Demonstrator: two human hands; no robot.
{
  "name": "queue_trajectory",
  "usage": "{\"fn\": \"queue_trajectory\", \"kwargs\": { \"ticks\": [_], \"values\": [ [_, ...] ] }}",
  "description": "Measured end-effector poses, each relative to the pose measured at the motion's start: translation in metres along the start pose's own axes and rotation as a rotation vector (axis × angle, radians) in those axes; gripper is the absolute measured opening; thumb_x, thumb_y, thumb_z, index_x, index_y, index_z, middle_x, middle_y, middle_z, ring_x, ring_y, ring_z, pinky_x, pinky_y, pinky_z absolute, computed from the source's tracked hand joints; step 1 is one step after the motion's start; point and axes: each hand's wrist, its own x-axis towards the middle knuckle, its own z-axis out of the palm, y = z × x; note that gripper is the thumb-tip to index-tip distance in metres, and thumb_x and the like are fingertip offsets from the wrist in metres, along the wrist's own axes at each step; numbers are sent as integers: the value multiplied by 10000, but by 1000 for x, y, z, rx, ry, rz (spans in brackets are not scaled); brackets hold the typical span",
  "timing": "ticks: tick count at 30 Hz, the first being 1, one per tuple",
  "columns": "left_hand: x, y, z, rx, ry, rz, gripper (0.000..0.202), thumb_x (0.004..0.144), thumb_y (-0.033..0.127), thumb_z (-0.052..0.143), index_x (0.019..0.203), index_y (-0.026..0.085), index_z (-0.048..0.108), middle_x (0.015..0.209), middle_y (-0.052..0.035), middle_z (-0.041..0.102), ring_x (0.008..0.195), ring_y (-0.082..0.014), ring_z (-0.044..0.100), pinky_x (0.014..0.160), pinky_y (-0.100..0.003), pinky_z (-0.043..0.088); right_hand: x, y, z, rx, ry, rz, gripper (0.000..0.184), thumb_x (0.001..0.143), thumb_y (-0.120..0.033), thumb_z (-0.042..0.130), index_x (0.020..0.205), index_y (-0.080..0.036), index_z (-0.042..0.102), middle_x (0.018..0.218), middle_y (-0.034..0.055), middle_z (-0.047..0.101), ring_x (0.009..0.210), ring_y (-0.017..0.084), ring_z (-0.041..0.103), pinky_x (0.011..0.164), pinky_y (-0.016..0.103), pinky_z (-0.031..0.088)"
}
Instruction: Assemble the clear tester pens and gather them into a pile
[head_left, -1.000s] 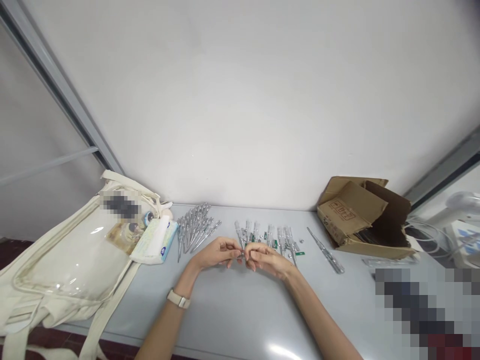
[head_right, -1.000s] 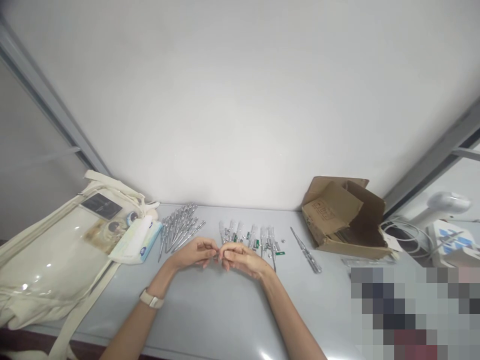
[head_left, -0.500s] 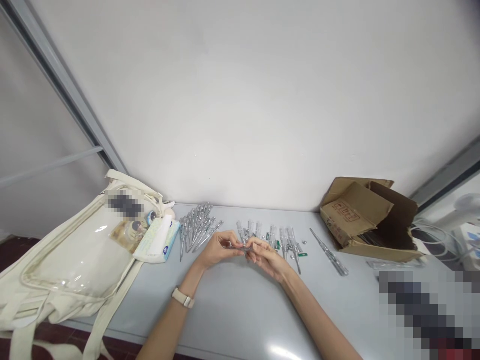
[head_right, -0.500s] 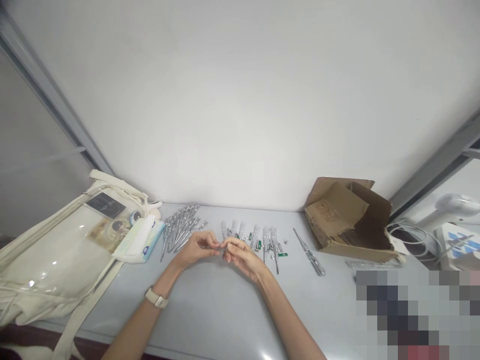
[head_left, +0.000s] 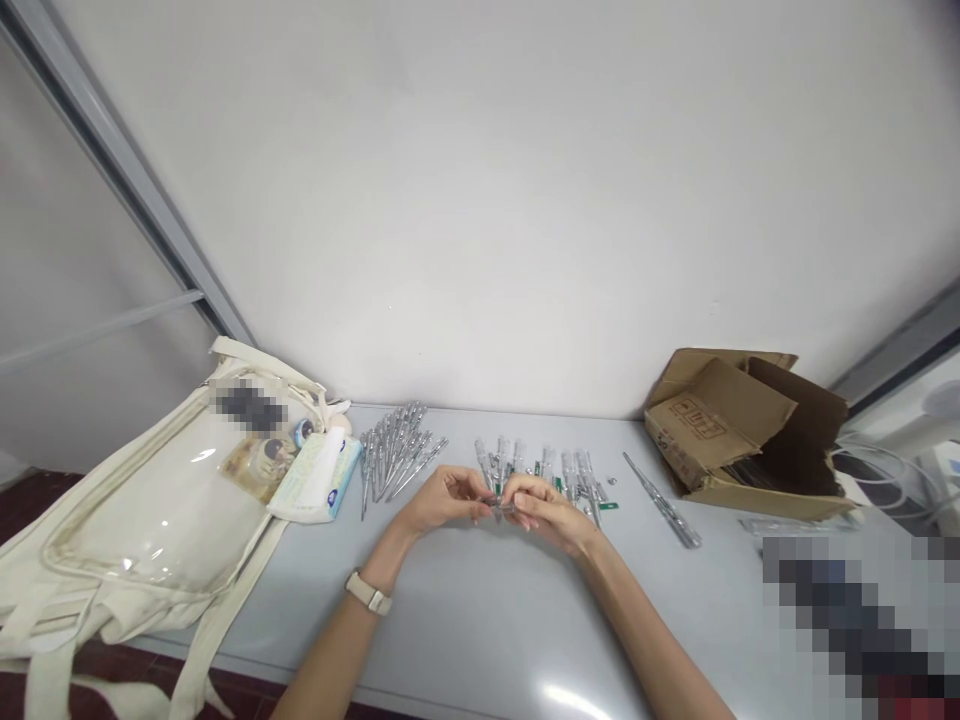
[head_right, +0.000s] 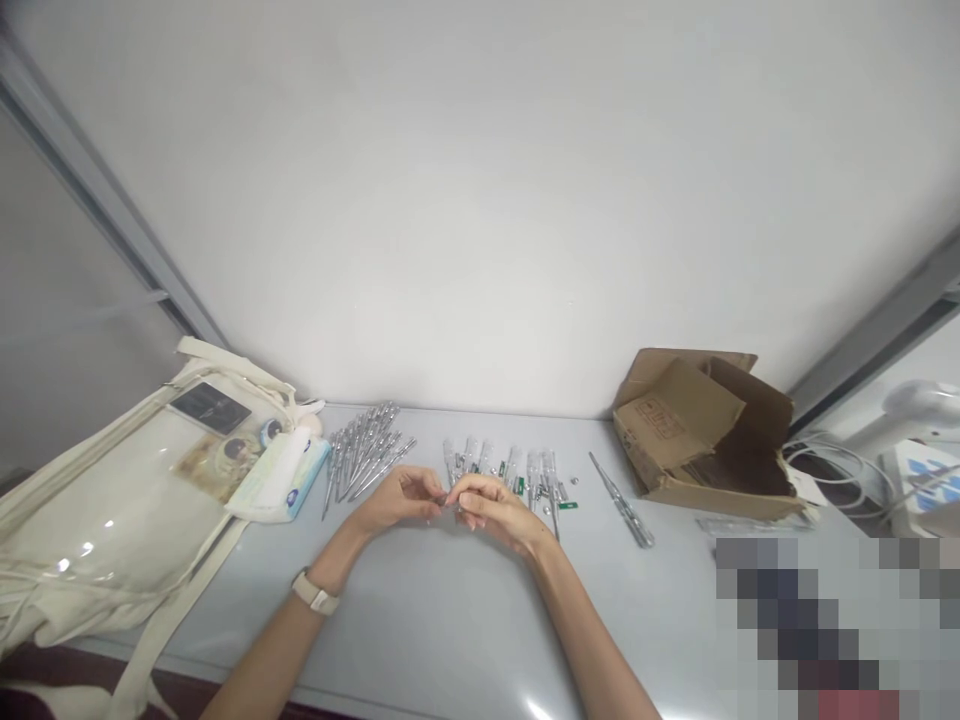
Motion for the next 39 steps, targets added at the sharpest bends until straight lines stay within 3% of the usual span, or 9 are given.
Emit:
{"fn": "queue_trajectory", "kwargs": {
  "ticks": [3,12,20,23,25,29,32,36,39],
  "values": [
    [0,-2,3,9,112,120,284,577,272,883,698,126,672,729,-17,629,714,-121,597,656,-244,467,1,1,3,31,17,-12,209,837,-393,672,881,-189,677,480,-78,426,467,73,288,601,252,315],
    [-2,3,5,277,256,201,329,618,335,856,523,141,608,691,-12,541,727,-133,584,648,-238,444,6,6,8,93,87,-9,231,882,-415,620,970,-202,642,475,-90,345,496,86,239,606,250,289],
    [-1,10,10,309,238,126,390,672,375,813,930,180,595,812,0,588,810,-135,580,704,-223,446,8,0,11,38,124,-14,273,880,-459,605,899,-187,626,483,-83,361,485,80,255,574,242,303],
    [-1,11,11,310,233,112,352,725,405,765,945,170,622,884,-33,616,853,-152,594,739,-244,463,2,-21,11,-181,177,35,366,893,-517,547,1097,-217,597,589,-46,487,565,113,426,612,256,365],
    [0,10,10,283,254,102,339,747,423,740,928,160,628,893,-40,626,775,-134,592,697,-245,469,-8,-36,3,-427,282,29,407,913,-524,490,1185,-230,561,704,-9,579,619,137,500,635,276,408],
    [1,9,7,206,269,83,369,804,467,666,984,152,602,830,-38,643,597,-92,538,521,-209,402,-50,-49,-40,-1051,845,-93,323,926,-399,388,1003,-184,616,841,72,647,722,202,588,715,347,459],
    [0,11,8,153,251,68,392,855,500,585,1039,153,583,808,-39,648,518,-71,492,435,-189,308,-92,-40,-78,-1550,1066,-55,326,864,-288,382,1030,-142,621,980,169,639,901,295,591,818,443,447],
    [-1,12,9,124,253,22,415,868,526,548,1076,167,562,734,-6,624,451,-50,428,417,-179,259,-134,-17,-109,-1802,1101,230,381,826,-337,455,1078,-101,617,944,198,638,872,345,598,784,480,460],
    [-2,12,9,126,247,11,404,874,544,526,1019,169,560,682,16,597,435,-42,400,421,-175,262,-143,-10,-114,-1720,1065,215,350,818,-296,422,1018,-97,630,888,180,637,820,310,615,778,445,482]
  ]
}}
